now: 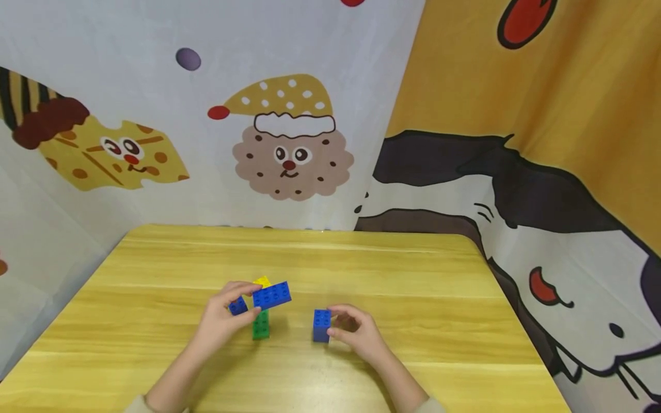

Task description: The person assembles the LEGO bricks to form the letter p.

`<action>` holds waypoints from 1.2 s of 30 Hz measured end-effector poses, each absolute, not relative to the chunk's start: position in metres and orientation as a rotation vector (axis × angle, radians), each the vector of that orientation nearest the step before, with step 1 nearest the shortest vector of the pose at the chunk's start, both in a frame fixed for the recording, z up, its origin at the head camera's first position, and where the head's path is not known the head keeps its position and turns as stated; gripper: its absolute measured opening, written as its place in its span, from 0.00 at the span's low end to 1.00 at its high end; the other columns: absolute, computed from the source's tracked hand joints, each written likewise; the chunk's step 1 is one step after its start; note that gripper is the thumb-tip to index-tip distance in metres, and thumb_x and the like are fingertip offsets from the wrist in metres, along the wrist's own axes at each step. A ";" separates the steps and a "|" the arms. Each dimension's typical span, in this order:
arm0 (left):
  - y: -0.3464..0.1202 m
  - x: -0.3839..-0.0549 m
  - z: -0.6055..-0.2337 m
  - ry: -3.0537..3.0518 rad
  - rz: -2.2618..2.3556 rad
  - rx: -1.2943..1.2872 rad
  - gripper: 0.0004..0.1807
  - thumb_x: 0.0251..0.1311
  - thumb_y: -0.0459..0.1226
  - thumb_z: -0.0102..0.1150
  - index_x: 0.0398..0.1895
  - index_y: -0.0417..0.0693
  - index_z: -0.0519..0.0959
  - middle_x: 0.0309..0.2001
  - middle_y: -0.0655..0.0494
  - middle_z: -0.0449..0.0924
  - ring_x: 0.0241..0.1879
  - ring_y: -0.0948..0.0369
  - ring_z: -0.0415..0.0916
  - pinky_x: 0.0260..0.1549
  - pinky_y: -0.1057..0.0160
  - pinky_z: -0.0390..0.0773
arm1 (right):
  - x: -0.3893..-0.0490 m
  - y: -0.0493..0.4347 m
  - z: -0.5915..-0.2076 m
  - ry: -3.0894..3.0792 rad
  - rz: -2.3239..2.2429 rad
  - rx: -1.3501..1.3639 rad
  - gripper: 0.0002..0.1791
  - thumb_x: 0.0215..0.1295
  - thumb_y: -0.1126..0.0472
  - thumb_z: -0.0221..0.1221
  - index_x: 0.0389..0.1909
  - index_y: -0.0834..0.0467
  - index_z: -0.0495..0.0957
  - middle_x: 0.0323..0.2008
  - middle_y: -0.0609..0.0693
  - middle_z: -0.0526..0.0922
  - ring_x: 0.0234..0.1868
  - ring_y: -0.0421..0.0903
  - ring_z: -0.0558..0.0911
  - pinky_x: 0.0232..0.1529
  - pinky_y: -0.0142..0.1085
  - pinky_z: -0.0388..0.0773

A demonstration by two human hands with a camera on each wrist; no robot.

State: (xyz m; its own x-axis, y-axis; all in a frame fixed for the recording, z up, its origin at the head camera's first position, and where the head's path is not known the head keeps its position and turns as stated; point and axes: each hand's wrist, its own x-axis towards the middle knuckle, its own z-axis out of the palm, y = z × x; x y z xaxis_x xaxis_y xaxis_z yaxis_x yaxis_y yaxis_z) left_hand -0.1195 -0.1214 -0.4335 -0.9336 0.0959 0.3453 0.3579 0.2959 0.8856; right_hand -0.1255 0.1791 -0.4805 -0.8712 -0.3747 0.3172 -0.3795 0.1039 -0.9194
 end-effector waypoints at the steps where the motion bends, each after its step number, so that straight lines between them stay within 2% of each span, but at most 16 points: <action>1: -0.120 -0.119 -0.433 -2.333 -1.705 -0.425 0.21 0.47 0.27 0.71 0.47 0.47 0.83 0.46 0.58 0.79 0.47 0.53 0.72 0.50 0.41 0.68 | -0.126 0.179 -0.480 -2.327 1.943 0.799 0.19 0.56 0.76 0.63 0.50 0.69 0.76 0.37 0.61 0.80 0.37 0.66 0.77 0.36 0.37 0.78; 12: -0.103 -0.123 -0.435 -2.375 -1.750 -0.496 0.21 0.47 0.29 0.70 0.48 0.50 0.83 0.46 0.63 0.79 0.48 0.48 0.71 0.47 0.42 0.69 | -0.126 0.180 -0.481 -2.304 1.940 0.841 0.18 0.57 0.76 0.62 0.50 0.70 0.75 0.38 0.59 0.81 0.37 0.65 0.77 0.36 0.37 0.78; 16: -0.097 -0.124 -0.435 -2.379 -1.735 -0.545 0.21 0.48 0.30 0.70 0.48 0.52 0.83 0.47 0.64 0.79 0.48 0.51 0.72 0.48 0.41 0.69 | -0.126 0.180 -0.481 -2.304 1.949 0.840 0.18 0.57 0.76 0.62 0.50 0.69 0.76 0.38 0.59 0.81 0.38 0.64 0.78 0.36 0.37 0.78; 23: -0.087 -0.127 -0.436 -2.367 -1.726 -0.621 0.21 0.48 0.30 0.70 0.48 0.50 0.83 0.48 0.64 0.78 0.50 0.57 0.72 0.50 0.39 0.69 | -0.126 0.179 -0.481 -2.294 1.943 0.848 0.18 0.57 0.76 0.62 0.50 0.69 0.76 0.38 0.58 0.81 0.38 0.63 0.78 0.36 0.37 0.79; 29: -0.078 -0.129 -0.438 -2.378 -1.732 -0.676 0.22 0.47 0.31 0.70 0.49 0.51 0.82 0.48 0.65 0.78 0.52 0.60 0.71 0.50 0.40 0.68 | -0.126 0.180 -0.481 -2.279 1.979 0.848 0.18 0.57 0.77 0.61 0.50 0.68 0.76 0.38 0.59 0.81 0.39 0.55 0.79 0.37 0.37 0.79; 36: -0.069 -0.130 -0.440 -2.394 -1.710 -0.712 0.22 0.46 0.32 0.71 0.48 0.50 0.82 0.48 0.67 0.78 0.51 0.61 0.72 0.52 0.48 0.70 | -0.125 0.180 -0.481 -2.298 1.972 0.825 0.17 0.57 0.77 0.62 0.49 0.70 0.76 0.38 0.60 0.81 0.39 0.54 0.79 0.39 0.39 0.79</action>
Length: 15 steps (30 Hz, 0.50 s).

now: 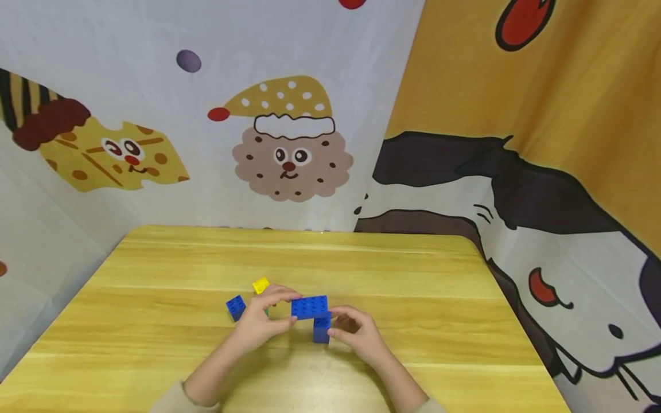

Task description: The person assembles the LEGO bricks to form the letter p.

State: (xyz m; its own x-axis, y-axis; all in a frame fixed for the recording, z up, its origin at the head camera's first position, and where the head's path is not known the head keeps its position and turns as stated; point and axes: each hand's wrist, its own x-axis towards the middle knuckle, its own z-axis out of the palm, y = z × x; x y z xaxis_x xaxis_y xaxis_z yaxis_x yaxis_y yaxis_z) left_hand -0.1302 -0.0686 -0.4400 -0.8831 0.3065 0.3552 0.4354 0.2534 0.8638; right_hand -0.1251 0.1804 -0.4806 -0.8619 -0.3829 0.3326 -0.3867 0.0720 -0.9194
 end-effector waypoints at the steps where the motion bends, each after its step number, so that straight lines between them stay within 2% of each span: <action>1: -0.067 -0.130 -0.440 -2.399 -1.712 -0.712 0.22 0.46 0.31 0.71 0.48 0.51 0.83 0.48 0.67 0.78 0.51 0.61 0.71 0.53 0.49 0.70 | -0.125 0.180 -0.480 -2.305 1.968 0.819 0.17 0.57 0.77 0.62 0.49 0.70 0.76 0.39 0.60 0.81 0.39 0.55 0.79 0.39 0.39 0.79; 4: -0.064 -0.131 -0.442 -2.409 -1.722 -0.727 0.22 0.46 0.31 0.71 0.48 0.49 0.83 0.48 0.68 0.78 0.52 0.62 0.71 0.53 0.50 0.69 | -0.125 0.180 -0.482 -2.331 1.957 0.787 0.17 0.56 0.76 0.62 0.49 0.71 0.76 0.39 0.57 0.82 0.39 0.58 0.79 0.40 0.39 0.79; 8: -0.060 -0.132 -0.443 -2.408 -1.733 -0.759 0.22 0.47 0.31 0.71 0.49 0.46 0.82 0.48 0.66 0.78 0.52 0.60 0.71 0.54 0.47 0.69 | -0.130 0.183 -0.496 -2.337 1.954 0.765 0.18 0.57 0.75 0.63 0.50 0.68 0.77 0.40 0.52 0.83 0.40 0.52 0.80 0.41 0.39 0.79; 11: -0.058 -0.133 -0.444 -2.410 -1.723 -0.771 0.22 0.46 0.31 0.71 0.48 0.47 0.82 0.48 0.65 0.78 0.52 0.60 0.71 0.53 0.47 0.70 | -0.133 0.186 -0.505 -2.323 1.964 0.772 0.19 0.58 0.74 0.63 0.51 0.64 0.78 0.42 0.49 0.83 0.41 0.48 0.80 0.42 0.39 0.78; 15: -0.055 -0.134 -0.446 -2.416 -1.722 -0.780 0.22 0.46 0.31 0.71 0.48 0.49 0.82 0.48 0.64 0.78 0.51 0.60 0.71 0.53 0.48 0.71 | -0.134 0.186 -0.507 -2.313 1.989 0.785 0.18 0.59 0.71 0.63 0.51 0.62 0.78 0.44 0.50 0.83 0.42 0.50 0.80 0.43 0.40 0.79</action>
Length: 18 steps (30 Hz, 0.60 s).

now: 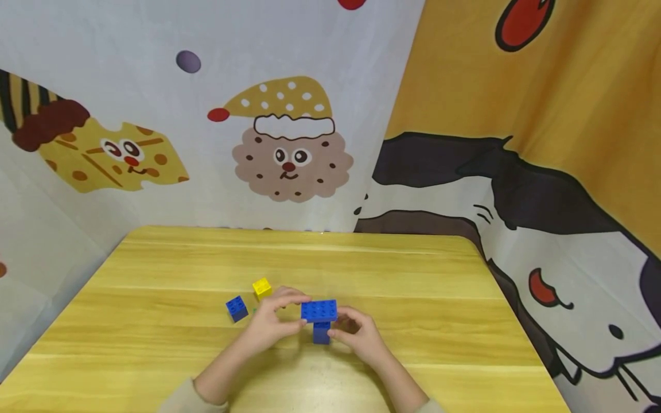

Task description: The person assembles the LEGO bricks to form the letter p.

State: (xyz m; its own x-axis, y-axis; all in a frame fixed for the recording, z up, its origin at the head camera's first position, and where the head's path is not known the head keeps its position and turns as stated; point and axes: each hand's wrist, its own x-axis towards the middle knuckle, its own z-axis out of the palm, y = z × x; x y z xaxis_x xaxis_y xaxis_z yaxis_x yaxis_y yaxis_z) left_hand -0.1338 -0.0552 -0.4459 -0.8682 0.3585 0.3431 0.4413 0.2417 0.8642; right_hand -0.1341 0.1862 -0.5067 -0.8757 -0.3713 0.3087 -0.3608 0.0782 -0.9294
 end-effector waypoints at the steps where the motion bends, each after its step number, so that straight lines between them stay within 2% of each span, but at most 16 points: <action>1: -0.055 -0.134 -0.446 -2.416 -1.730 -0.783 0.22 0.46 0.31 0.71 0.48 0.48 0.82 0.48 0.64 0.78 0.51 0.60 0.71 0.53 0.47 0.71 | -0.134 0.186 -0.507 2.292 -1.981 -0.781 0.19 0.59 0.71 0.63 0.52 0.63 0.78 0.44 0.50 0.83 0.42 0.50 0.81 0.43 0.40 0.79; 6: -0.051 -0.134 -0.448 -2.410 -1.770 -0.809 0.22 0.46 0.31 0.70 0.49 0.45 0.82 0.48 0.62 0.78 0.50 0.58 0.71 0.51 0.42 0.70 | -0.135 0.187 -0.507 2.259 -1.989 -0.785 0.20 0.59 0.71 0.63 0.53 0.66 0.76 0.46 0.51 0.82 0.44 0.48 0.81 0.44 0.40 0.79; 18: -0.045 -0.136 -0.456 -2.428 -1.744 -0.850 0.21 0.48 0.33 0.70 0.49 0.46 0.82 0.48 0.65 0.77 0.50 0.60 0.71 0.50 0.46 0.73 | -0.134 0.186 -0.505 2.211 -2.023 -0.798 0.20 0.59 0.73 0.62 0.54 0.69 0.74 0.47 0.53 0.82 0.45 0.47 0.81 0.45 0.40 0.79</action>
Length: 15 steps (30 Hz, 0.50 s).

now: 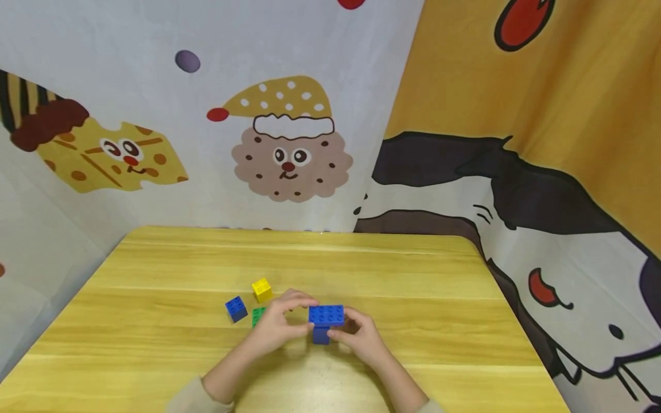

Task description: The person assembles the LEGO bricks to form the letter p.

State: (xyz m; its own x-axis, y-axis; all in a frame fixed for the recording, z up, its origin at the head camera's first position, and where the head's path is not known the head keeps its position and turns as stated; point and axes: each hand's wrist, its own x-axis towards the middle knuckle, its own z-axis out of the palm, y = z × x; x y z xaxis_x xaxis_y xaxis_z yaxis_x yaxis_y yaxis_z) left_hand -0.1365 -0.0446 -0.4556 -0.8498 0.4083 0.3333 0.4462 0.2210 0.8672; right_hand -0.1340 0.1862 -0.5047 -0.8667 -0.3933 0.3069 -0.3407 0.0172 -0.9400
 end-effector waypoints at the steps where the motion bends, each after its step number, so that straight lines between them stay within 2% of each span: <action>1: -0.044 -0.137 -0.456 -2.429 -1.744 -0.854 0.21 0.48 0.33 0.70 0.49 0.47 0.82 0.48 0.65 0.77 0.50 0.60 0.71 0.50 0.46 0.73 | -0.134 0.186 -0.505 2.211 -2.023 -0.799 0.20 0.59 0.73 0.62 0.53 0.70 0.74 0.47 0.53 0.82 0.45 0.47 0.81 0.45 0.40 0.79; 6: -0.043 -0.137 -0.457 -2.432 -1.759 -0.856 0.21 0.48 0.33 0.70 0.49 0.52 0.82 0.48 0.67 0.78 0.50 0.61 0.71 0.51 0.47 0.73 | -0.135 0.186 -0.507 2.209 -2.023 -0.792 0.19 0.59 0.73 0.62 0.52 0.71 0.75 0.46 0.51 0.83 0.44 0.46 0.82 0.44 0.40 0.79; 15: -0.041 -0.136 -0.458 -2.448 -1.753 -0.861 0.21 0.48 0.33 0.70 0.49 0.47 0.82 0.48 0.66 0.78 0.50 0.61 0.71 0.50 0.46 0.73 | -0.134 0.187 -0.506 2.231 -2.006 -0.765 0.18 0.58 0.73 0.63 0.50 0.70 0.75 0.44 0.50 0.83 0.42 0.46 0.82 0.42 0.39 0.80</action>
